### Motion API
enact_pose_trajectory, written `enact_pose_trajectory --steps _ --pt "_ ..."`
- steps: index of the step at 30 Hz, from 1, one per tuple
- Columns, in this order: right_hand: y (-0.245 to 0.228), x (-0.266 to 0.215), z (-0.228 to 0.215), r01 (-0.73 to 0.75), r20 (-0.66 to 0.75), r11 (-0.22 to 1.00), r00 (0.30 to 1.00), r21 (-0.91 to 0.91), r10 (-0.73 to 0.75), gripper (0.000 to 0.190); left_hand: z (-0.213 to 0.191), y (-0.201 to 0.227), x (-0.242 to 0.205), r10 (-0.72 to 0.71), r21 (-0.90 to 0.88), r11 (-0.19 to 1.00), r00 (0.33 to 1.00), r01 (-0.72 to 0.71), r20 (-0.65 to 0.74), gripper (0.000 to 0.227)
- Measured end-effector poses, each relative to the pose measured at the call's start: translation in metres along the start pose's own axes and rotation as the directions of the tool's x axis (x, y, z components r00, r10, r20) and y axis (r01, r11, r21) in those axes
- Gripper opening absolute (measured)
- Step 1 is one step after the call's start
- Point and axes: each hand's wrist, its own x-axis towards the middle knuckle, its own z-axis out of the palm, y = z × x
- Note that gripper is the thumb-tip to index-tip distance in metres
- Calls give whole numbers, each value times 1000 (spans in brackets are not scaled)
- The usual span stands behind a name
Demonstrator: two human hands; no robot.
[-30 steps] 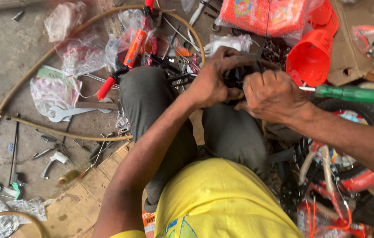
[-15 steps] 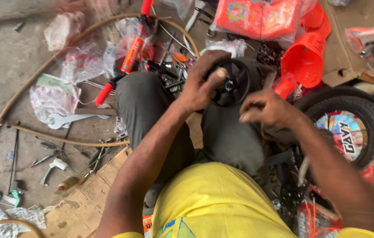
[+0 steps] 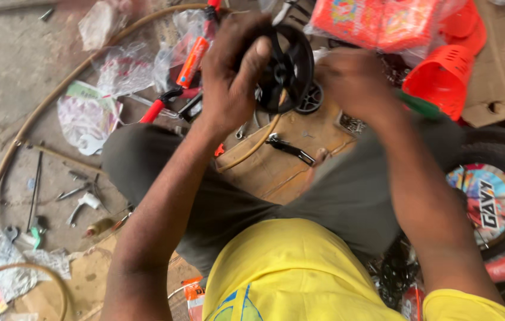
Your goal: The person sits on the floor and assembles a black plastic bicycle pedal. They use a screwdriver to tighten a screw in the center of the pedal and attach an orange plastic star-shaped piece to the pedal's axle.
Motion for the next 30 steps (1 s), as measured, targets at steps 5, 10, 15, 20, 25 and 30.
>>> enact_pose_trajectory --steps 5,10,15,20,25,30 --pt "67 25 201 -104 595 979 781 -176 190 34 -16 -20 -4 -54 48 997 983 63 -175 34" --pt "75 -29 326 -30 848 983 501 -180 171 52 -15 -45 -17 -243 -114 968 947 223 -211 37" --pt "56 19 327 -93 643 974 737 -205 206 48 -18 -53 -11 -191 -79 981 961 179 -200 40" --pt "-25 64 268 142 236 318 930 -937 280 40 -16 -69 -16 -268 -117 962 934 246 -236 41" --pt "-126 76 235 93 -52 -459 955 -884 293 34 9 -75 -31 -312 -85 950 933 301 -177 40" --pt "-83 60 243 94 -35 -649 982 -755 183 31 12 -77 -38 -272 -75 961 955 264 -115 38"
